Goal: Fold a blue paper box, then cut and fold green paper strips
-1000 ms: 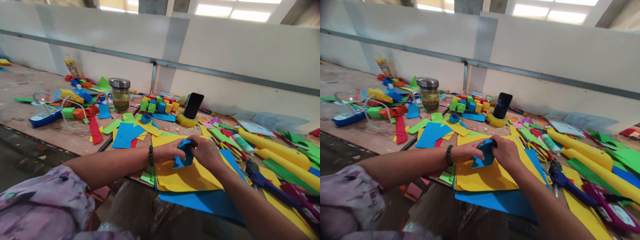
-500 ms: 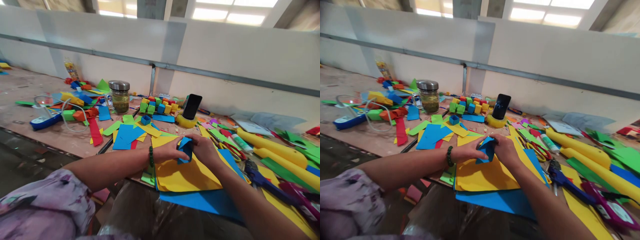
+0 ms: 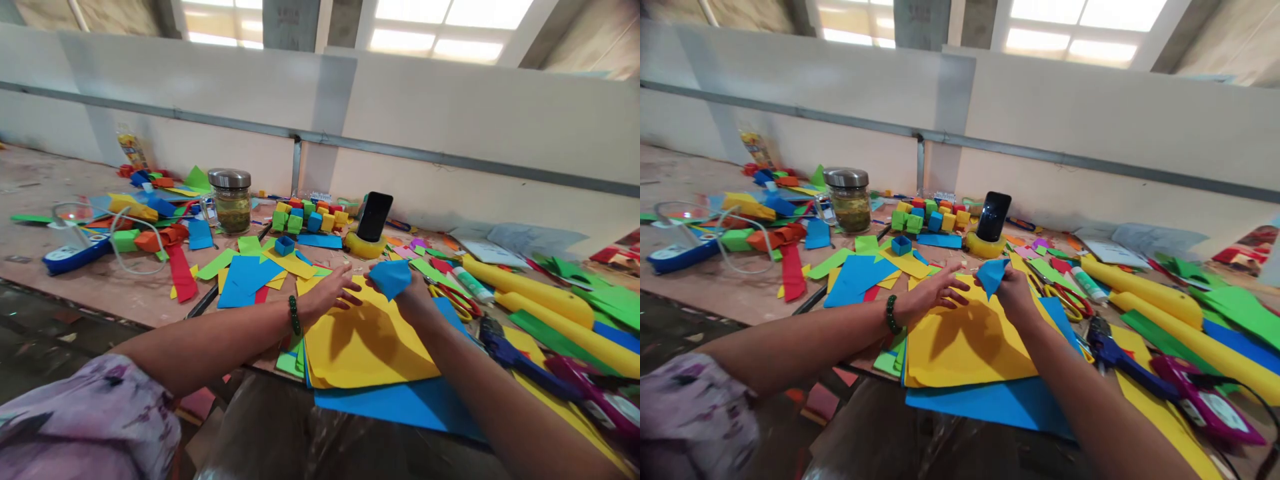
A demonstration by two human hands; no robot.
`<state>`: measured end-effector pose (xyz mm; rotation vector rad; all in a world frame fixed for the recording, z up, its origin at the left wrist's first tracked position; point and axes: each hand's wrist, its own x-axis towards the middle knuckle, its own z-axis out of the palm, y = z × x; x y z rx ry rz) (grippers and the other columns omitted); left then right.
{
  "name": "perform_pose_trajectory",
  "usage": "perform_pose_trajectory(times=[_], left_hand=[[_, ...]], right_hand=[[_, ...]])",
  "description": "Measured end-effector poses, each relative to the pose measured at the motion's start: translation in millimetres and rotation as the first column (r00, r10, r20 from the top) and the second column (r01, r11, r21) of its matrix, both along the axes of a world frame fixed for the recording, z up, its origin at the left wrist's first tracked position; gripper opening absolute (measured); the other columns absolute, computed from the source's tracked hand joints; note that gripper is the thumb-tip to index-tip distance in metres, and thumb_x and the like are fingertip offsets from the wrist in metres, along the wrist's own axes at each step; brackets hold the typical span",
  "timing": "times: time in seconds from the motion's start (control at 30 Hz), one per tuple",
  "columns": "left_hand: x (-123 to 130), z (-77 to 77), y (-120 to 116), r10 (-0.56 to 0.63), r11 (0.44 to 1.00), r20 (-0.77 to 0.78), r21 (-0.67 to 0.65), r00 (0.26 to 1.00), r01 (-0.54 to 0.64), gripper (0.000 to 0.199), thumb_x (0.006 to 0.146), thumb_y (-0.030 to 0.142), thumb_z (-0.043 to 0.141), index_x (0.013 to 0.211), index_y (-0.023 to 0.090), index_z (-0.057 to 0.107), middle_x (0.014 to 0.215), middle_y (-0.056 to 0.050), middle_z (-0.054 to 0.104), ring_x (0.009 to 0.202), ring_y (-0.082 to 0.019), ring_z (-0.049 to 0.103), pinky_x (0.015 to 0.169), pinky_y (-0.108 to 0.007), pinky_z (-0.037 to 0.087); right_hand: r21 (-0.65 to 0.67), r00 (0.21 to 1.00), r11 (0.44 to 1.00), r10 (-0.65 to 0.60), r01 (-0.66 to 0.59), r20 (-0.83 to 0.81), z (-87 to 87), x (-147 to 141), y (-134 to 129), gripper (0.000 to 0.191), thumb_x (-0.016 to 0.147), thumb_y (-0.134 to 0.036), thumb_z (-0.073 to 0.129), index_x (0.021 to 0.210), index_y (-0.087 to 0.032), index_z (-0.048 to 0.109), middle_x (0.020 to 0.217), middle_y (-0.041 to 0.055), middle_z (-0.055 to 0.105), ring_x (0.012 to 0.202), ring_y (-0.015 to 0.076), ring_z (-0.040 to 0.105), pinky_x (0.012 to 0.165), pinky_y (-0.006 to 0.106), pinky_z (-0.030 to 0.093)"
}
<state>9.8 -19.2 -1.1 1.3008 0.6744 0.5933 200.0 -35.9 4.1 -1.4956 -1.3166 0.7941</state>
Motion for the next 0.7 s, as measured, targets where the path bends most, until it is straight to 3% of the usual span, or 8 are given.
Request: perform_pose_trajectory(times=[0.07, 0.13, 0.23, 0.33, 0.4, 0.5, 0.6, 0.7], left_hand=[[1, -5.5, 3, 0.058, 0.988, -0.113, 0.148, 0.992, -0.041, 0.079, 0.079, 0.024, 0.054, 0.149, 0.017, 0.017, 0.129, -0.017, 0.049, 0.096, -0.02, 0.061, 0.08, -0.032, 0.046], [2, -12.0, 6, 0.096, 0.948, -0.177, 0.316, 0.98, -0.036, 0.09, 0.073, 0.019, 0.06, 0.15, 0.014, 0.014, 0.134, -0.02, 0.045, 0.102, -0.023, 0.059, 0.083, -0.035, 0.047], [1, -19.6, 8, 0.128, 0.86, -0.181, 0.51, 0.975, -0.018, 0.099, 0.069, 0.026, 0.071, 0.15, 0.014, 0.016, 0.139, -0.021, 0.041, 0.113, -0.028, 0.053, 0.092, -0.041, 0.045], [1, -21.1, 10, 0.119, 0.795, -0.104, 0.606, 0.988, -0.032, 0.097, 0.067, 0.035, 0.077, 0.147, 0.017, 0.027, 0.141, -0.02, 0.041, 0.122, -0.03, 0.048, 0.101, -0.044, 0.04], [1, -19.9, 12, 0.071, 0.796, -0.027, 0.604, 0.997, -0.04, 0.089, 0.068, 0.035, 0.078, 0.144, 0.018, 0.034, 0.139, -0.017, 0.046, 0.122, -0.028, 0.049, 0.102, -0.042, 0.04], [3, -19.6, 16, -0.02, 0.869, 0.055, 0.495, 0.998, -0.009, 0.074, 0.071, 0.032, 0.076, 0.136, 0.017, 0.044, 0.124, -0.014, 0.058, 0.107, -0.024, 0.059, 0.091, -0.036, 0.047], [3, -21.2, 19, -0.074, 0.939, 0.109, 0.341, 0.991, 0.032, 0.064, 0.075, 0.032, 0.072, 0.131, 0.014, 0.046, 0.105, -0.01, 0.064, 0.085, -0.017, 0.063, 0.078, -0.03, 0.049], [1, -18.8, 19, -0.096, 0.945, 0.139, 0.322, 0.986, 0.047, 0.053, 0.078, 0.036, 0.068, 0.121, 0.011, 0.052, 0.1, -0.009, 0.063, 0.085, -0.016, 0.06, 0.08, -0.029, 0.047]], right_hand=[[-0.05, 0.995, 0.998, 0.024, -0.029, -0.1, -2.0, 0, 2, 0.027, 0.064, -0.042, 0.066, 0.078, -0.019, 0.067, 0.081, 0.0107, 0.074, 0.078, 0.0255, 0.07, 0.063, 0.034, 0.054], [-0.104, 0.983, 0.991, 0.062, -0.081, -0.174, -2.7, 0, 2, 0.025, 0.065, -0.042, 0.065, 0.076, -0.02, 0.066, 0.08, 0.0111, 0.073, 0.076, 0.0247, 0.071, 0.062, 0.032, 0.054], [-0.154, 0.962, 0.976, 0.111, -0.153, -0.249, -2.7, -3, -1, 0.023, 0.066, -0.043, 0.064, 0.073, -0.021, 0.065, 0.078, 0.0083, 0.073, 0.071, 0.0206, 0.069, 0.06, 0.029, 0.053], [-0.179, 0.947, 0.964, 0.142, -0.199, -0.289, -4.1, -10, -5, 0.021, 0.065, -0.041, 0.065, 0.071, -0.021, 0.063, 0.07, 0.0037, 0.07, 0.061, 0.0152, 0.063, 0.053, 0.024, 0.048], [-0.207, 0.943, 0.953, 0.155, -0.222, -0.296, -6.0, -15, -8, 0.02, 0.061, -0.037, 0.068, 0.066, -0.019, 0.06, 0.059, 0.0009, 0.063, 0.051, 0.0119, 0.055, 0.048, 0.023, 0.044], [-0.249, 0.947, 0.94, 0.162, -0.234, -0.279, -7.2, -22, -11, 0.025, 0.058, -0.037, 0.073, 0.065, -0.017, 0.061, 0.054, -0.0005, 0.059, 0.045, 0.0089, 0.049, 0.045, 0.022, 0.04], [-0.279, 0.961, 0.933, 0.167, -0.226, -0.22, -3.7, -25, -13, 0.034, 0.061, -0.047, 0.074, 0.065, -0.015, 0.064, 0.059, 0.0038, 0.065, 0.048, 0.01, 0.053, 0.048, 0.023, 0.042], [-0.316, 0.976, 0.926, 0.174, -0.208, -0.133, 1.8, -25, -15, 0.047, 0.067, -0.059, 0.069, 0.058, -0.013, 0.066, 0.059, 0.0097, 0.069, 0.05, 0.0122, 0.057, 0.049, 0.024, 0.045]])
